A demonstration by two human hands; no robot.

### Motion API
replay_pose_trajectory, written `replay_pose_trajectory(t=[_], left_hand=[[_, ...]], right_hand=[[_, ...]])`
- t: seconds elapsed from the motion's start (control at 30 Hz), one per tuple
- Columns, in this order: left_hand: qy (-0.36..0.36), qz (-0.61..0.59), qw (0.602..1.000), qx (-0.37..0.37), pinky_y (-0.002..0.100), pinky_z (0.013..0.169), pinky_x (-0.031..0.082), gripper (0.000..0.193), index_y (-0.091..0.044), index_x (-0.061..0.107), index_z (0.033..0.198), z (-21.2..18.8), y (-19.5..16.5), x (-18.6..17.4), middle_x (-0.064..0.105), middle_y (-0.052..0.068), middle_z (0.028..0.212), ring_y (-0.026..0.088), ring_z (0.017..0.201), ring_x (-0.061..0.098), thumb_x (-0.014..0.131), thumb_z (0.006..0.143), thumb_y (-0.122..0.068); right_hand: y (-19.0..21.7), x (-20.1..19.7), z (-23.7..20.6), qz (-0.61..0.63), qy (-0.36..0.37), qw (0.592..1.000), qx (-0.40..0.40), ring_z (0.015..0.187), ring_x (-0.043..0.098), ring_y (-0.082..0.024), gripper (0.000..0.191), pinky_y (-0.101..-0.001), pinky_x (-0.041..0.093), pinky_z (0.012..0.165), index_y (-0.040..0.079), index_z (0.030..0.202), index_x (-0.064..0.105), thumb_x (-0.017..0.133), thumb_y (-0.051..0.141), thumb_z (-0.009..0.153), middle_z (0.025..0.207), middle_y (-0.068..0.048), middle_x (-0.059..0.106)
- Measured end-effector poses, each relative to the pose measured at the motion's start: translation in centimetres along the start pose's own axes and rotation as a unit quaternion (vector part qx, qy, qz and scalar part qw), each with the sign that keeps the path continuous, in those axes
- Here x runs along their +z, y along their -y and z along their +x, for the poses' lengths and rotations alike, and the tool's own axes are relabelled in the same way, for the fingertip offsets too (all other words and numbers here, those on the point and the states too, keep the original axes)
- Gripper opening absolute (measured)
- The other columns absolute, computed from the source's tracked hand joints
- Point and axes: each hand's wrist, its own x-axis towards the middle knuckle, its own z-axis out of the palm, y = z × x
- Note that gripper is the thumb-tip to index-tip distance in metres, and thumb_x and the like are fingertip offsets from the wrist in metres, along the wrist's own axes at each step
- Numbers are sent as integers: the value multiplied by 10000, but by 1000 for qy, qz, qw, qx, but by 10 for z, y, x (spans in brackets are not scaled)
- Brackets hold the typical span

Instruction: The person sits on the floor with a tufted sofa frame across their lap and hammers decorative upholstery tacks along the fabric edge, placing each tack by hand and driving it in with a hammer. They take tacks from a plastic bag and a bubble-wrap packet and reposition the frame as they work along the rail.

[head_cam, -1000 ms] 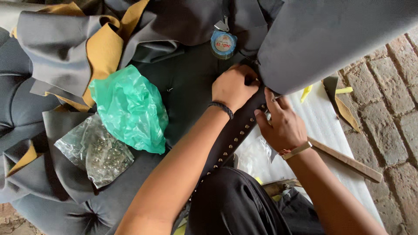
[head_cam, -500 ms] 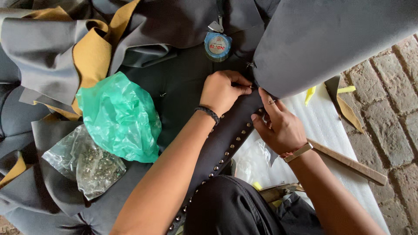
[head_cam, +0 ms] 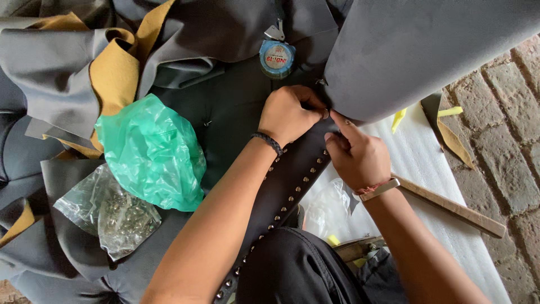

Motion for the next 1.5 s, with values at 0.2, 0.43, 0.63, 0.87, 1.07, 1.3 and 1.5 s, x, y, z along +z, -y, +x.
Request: replay_pose_trajectory(t=[0.2, 0.43, 0.63, 0.87, 1.07, 1.3, 1.5], left_hand=[[11, 3, 1000, -26, 307, 688, 577, 112, -101, 813, 799, 2, 2, -3, 790, 51, 827, 196, 739, 760, 807, 703, -159], [17, -41, 998, -35, 290, 689, 581, 123, -92, 802, 824, 2, 3, -7, 795, 54, 797, 165, 721, 770, 828, 716, -146], [9, -11, 999, -50, 296, 672, 577, 141, -86, 809, 828, 4, 4, -2, 788, 61, 787, 159, 699, 754, 837, 705, -149], [53, -84, 992, -79, 266, 646, 575, 148, -50, 809, 802, 13, 12, 0, 789, 60, 744, 115, 670, 732, 839, 694, -147], [64, -115, 985, -108, 262, 628, 579, 154, -49, 815, 777, 15, 20, 1, 795, 66, 734, 115, 655, 729, 841, 660, -147], [-2, -42, 994, -105, 300, 642, 578, 211, -66, 805, 752, 9, 17, 3, 772, 97, 702, 167, 639, 746, 847, 639, -240], [0, -20, 998, -53, 312, 664, 582, 149, -110, 803, 776, -11, 7, -5, 789, 42, 753, 182, 692, 758, 772, 677, -218]], right_hand=[[4, 8, 3, 13, -51, 999, -12, 643, 699, -295, 355, -373, 552, 639, 96, 1268, 733, 749, 205, 930, 785, -157, 720], [8, 10, 1, 36, -41, 998, 19, 601, 692, -264, 372, -352, 540, 628, 103, 1294, 720, 738, 199, 935, 724, -148, 698], [7, 11, -1, 38, -35, 998, 34, 600, 671, -293, 377, -364, 537, 637, 112, 1302, 717, 734, 205, 937, 706, -164, 675], [9, 12, -2, 54, -26, 996, 63, 588, 655, -282, 379, -349, 533, 647, 131, 1312, 712, 728, 199, 940, 733, -167, 684], [10, 19, -5, 77, -53, 994, 53, 648, 695, -264, 360, -339, 546, 687, 108, 1300, 706, 720, 176, 947, 837, -168, 719], [19, 24, -5, 20, -52, 997, 59, 751, 698, -370, 350, -420, 550, 715, 110, 1280, 729, 702, 225, 950, 860, -190, 719], [35, 20, -17, -60, -82, 995, 16, 844, 690, -415, 362, -484, 539, 738, 101, 1306, 702, 673, 267, 986, 977, -193, 738]])
